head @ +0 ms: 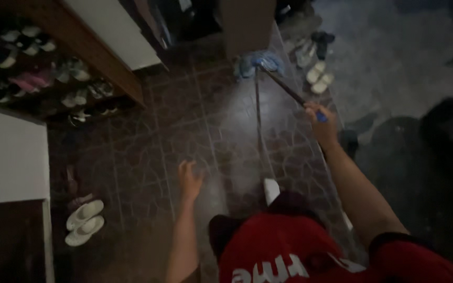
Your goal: The person mops the tiled floor of a room with a mop, moving footwear aside by hand and with the mop head.
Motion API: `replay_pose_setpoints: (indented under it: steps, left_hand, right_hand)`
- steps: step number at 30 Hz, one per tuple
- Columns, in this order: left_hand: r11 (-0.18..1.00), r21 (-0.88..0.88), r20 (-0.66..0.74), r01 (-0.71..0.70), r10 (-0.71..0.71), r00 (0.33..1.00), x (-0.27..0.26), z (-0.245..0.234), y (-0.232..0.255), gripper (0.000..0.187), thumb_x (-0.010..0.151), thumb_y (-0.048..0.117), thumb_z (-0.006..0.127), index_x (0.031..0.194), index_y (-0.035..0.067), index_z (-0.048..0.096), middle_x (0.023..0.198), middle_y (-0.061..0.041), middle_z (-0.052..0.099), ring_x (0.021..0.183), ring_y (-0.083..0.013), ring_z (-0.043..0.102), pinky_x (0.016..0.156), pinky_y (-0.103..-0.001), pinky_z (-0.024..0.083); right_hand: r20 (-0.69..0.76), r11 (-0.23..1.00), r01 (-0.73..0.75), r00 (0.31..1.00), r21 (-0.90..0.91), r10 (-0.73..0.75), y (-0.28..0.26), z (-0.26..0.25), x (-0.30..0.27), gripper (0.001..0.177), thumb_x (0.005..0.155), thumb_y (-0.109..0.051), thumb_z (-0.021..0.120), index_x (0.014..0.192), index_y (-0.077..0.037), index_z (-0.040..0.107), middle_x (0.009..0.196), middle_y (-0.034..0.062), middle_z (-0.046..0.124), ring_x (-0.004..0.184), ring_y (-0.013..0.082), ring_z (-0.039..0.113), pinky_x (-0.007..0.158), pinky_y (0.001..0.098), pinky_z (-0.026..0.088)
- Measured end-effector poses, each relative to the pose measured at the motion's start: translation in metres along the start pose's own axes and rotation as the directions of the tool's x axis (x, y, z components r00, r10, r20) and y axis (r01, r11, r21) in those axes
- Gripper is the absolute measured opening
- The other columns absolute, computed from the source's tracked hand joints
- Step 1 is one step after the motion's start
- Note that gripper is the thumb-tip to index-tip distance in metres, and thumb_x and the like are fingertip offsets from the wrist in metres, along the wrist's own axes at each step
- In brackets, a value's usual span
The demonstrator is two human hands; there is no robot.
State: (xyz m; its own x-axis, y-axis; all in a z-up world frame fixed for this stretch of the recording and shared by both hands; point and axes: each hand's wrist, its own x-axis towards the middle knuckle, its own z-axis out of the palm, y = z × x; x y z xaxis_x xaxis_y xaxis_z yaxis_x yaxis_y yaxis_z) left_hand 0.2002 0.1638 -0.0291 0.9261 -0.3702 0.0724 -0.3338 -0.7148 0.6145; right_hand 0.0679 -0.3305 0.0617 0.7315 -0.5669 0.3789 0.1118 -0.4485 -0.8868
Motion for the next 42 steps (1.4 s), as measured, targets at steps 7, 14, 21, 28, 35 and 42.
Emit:
replay_pose_setpoints:
  steps: [7, 14, 21, 28, 35, 42]
  left_hand:
    - [0.992, 0.015, 0.125, 0.125, -0.126, 0.984, 0.021, -0.055, -0.076, 0.051, 0.089, 0.021, 0.077, 0.133, 0.010, 0.055, 0.150, -0.024, 0.040, 0.139, -0.0442, 0.040, 0.108, -0.054, 0.041]
    - [0.999, -0.049, 0.285, -0.010, 0.024, 0.958, 0.065, -0.113, -0.120, 0.048, 0.086, 0.019, 0.076, 0.129, 0.011, 0.057, 0.152, -0.021, 0.041, 0.138, -0.0428, 0.043, 0.107, -0.051, 0.044]
    - [0.903, -0.232, 0.311, -0.361, 0.421, 0.852, 0.054, -0.097, -0.087, 0.052, 0.087, 0.019, 0.077, 0.133, 0.006, 0.055, 0.148, -0.025, 0.046, 0.134, -0.0457, 0.050, 0.110, -0.051, 0.045]
    - [0.565, -0.352, 0.435, -0.746, 0.805, 0.404, -0.037, -0.063, 0.035, 0.084, 0.066, 0.019, 0.089, 0.143, 0.015, 0.054, 0.153, -0.014, 0.049, 0.138, -0.0381, 0.051, 0.114, -0.047, 0.045]
    - [0.287, -0.722, 0.511, -0.630, 0.835, -0.206, -0.263, -0.051, 0.073, 0.091, 0.053, 0.029, 0.095, 0.135, 0.012, 0.059, 0.141, -0.013, 0.057, 0.133, -0.0353, 0.052, 0.106, -0.049, 0.043]
    - [0.475, -0.675, 0.719, -0.565, 0.597, -0.357, -0.453, -0.085, 0.080, 0.022, 0.080, 0.027, 0.073, 0.094, 0.010, 0.076, 0.089, -0.015, 0.076, 0.086, -0.0341, 0.074, 0.075, -0.047, 0.056]
  right_hand:
    - [0.022, 0.943, -0.097, 0.994, -0.320, 0.110, -0.028, 0.082, 0.027, 0.027, 0.101, -0.025, 0.076, 0.113, -0.001, 0.073, 0.114, 0.0143, 0.076, 0.098, 0.0239, 0.068, 0.084, 0.0354, 0.054]
    - [-0.207, 0.944, -0.161, 0.973, -0.288, 0.103, -0.172, 0.174, -0.088, 0.029, 0.101, -0.022, 0.074, 0.121, -0.002, 0.075, 0.107, 0.0165, 0.077, 0.096, 0.0201, 0.073, 0.084, 0.0323, 0.054]
    - [-0.261, 0.935, -0.200, 0.957, -0.293, 0.123, -0.329, 0.215, -0.203, 0.018, 0.103, -0.014, 0.071, 0.107, 0.003, 0.073, 0.115, 0.0148, 0.078, 0.103, 0.0210, 0.075, 0.088, 0.0304, 0.055]
    - [-0.103, 0.889, -0.251, 0.968, -0.383, 0.229, -0.467, 0.191, -0.345, 0.019, 0.094, -0.010, 0.070, 0.107, 0.003, 0.075, 0.113, 0.0170, 0.077, 0.110, 0.0251, 0.075, 0.093, 0.0342, 0.058]
    - [-0.237, 0.855, -0.373, 0.923, -0.361, 0.303, -0.557, 0.127, -0.562, 0.009, 0.093, -0.003, 0.067, 0.095, 0.004, 0.071, 0.106, 0.0181, 0.077, 0.108, 0.0283, 0.076, 0.096, 0.0400, 0.062]
    - [-0.488, 0.661, -0.706, 0.684, -0.255, 0.543, -0.643, 0.084, -0.761, 0.019, 0.106, -0.013, 0.057, 0.113, 0.002, 0.067, 0.114, 0.0194, 0.073, 0.107, 0.0256, 0.074, 0.102, 0.0428, 0.059]
